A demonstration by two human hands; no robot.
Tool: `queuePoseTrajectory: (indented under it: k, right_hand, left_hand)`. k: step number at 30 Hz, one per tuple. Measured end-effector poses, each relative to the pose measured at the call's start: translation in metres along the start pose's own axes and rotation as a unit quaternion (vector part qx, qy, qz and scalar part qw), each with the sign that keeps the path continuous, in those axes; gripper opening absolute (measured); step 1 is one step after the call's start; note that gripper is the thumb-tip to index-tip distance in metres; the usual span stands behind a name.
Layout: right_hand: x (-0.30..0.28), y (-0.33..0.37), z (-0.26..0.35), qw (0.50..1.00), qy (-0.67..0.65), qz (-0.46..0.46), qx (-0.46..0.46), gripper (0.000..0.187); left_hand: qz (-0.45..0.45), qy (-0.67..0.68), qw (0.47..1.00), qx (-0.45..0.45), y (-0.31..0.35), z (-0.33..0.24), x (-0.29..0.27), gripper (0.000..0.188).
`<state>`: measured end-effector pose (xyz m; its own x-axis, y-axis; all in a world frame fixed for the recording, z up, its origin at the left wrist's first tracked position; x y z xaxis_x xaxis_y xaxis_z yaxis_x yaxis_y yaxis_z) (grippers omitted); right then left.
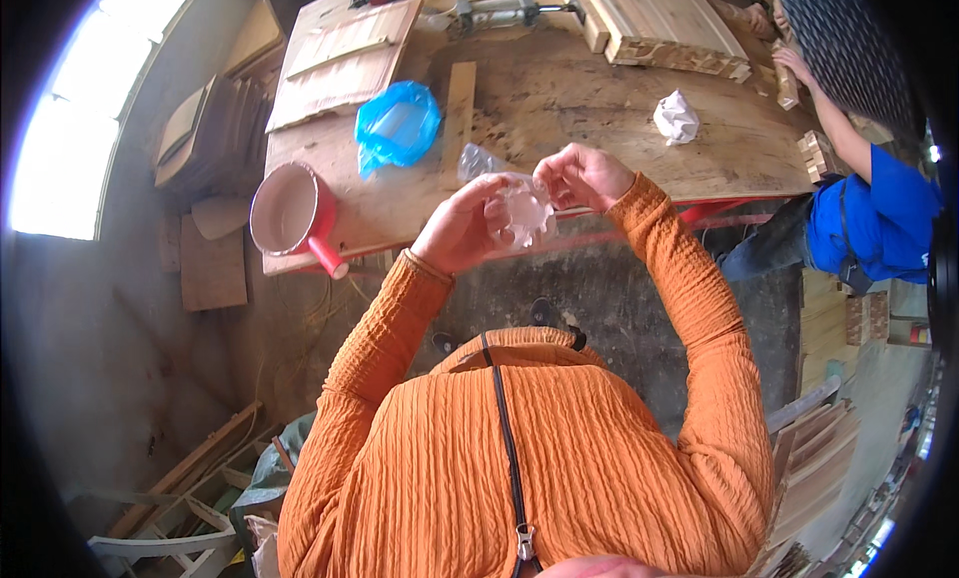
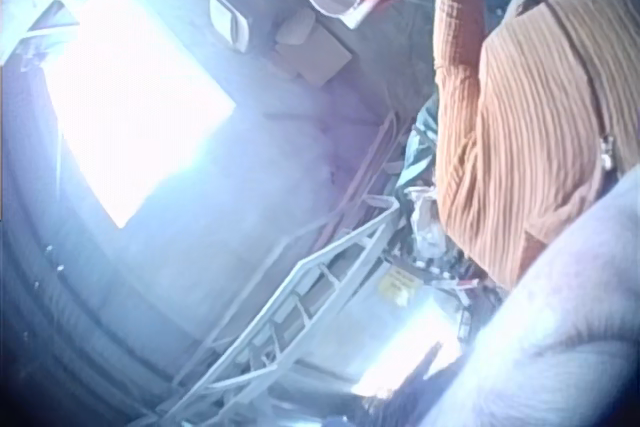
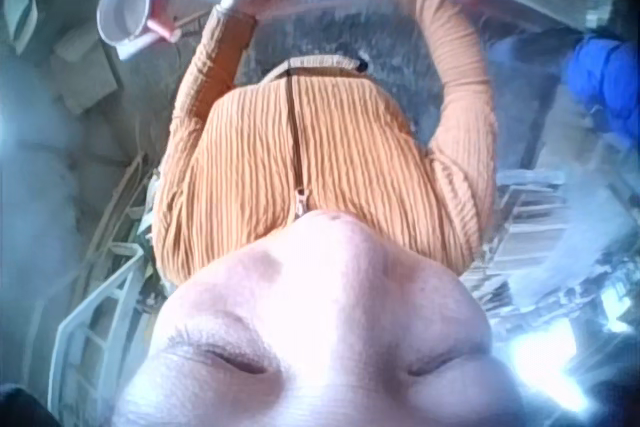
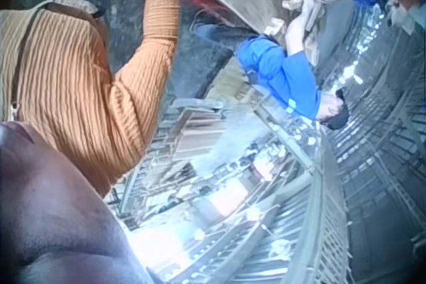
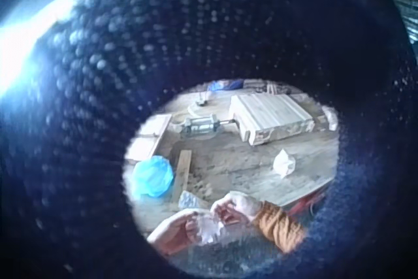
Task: The person pours a liquid from a red pot into small plastic bags on a workbench. They then seal the bags and place them on the table. The person repeats this process multiple times.
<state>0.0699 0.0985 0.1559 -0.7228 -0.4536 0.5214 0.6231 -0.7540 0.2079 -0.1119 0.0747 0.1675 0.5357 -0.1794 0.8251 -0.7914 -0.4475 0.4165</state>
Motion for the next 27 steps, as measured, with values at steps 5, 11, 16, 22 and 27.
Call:
queuePoseTrajectory:
  k: [5, 11, 16, 22, 27]
  right_hand:
    - [-0.034, 0.016, 0.051, 0.994, 0.072, -0.06, -0.053, 0.034]
    - [-0.076, 0.015, 0.076, 0.979, 0.151, -0.134, -0.01, 0.028]
    - [-0.088, 0.006, 0.068, 0.981, 0.101, -0.163, 0.025, 0.022]
    - [-0.097, 0.008, 0.079, 0.939, 0.255, -0.21, -0.093, 0.016]
    - [-0.095, 0.008, 0.024, 0.812, 0.481, -0.302, -0.135, 0.022]
  left_hand:
    - [0.017, -0.091, 0.994, 0.05, -0.049, -0.029, 0.037, 0.025]
    - [-0.077, -0.133, 0.985, 0.074, -0.107, -0.047, 0.041, 0.018]
    - [-0.141, -0.123, 0.978, 0.089, -0.135, -0.049, 0.017, 0.013]
    - [-0.188, -0.113, 0.969, 0.115, -0.133, -0.055, -0.001, 0.007]
    - [-0.182, -0.114, 0.966, 0.143, -0.131, -0.055, -0.001, 0.006]
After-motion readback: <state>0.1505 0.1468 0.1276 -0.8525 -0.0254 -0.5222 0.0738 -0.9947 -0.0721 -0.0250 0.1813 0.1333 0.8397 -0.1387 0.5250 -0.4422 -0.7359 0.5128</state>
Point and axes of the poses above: each hand's wrist, its own y-axis away from the middle knuckle, its own x-axis out of the palm, z = x × y, the point moved 4 cm from there along -y, towards the middle knuckle, and after that the axes turned 8 degrees about -x, right-handed, at the moved point
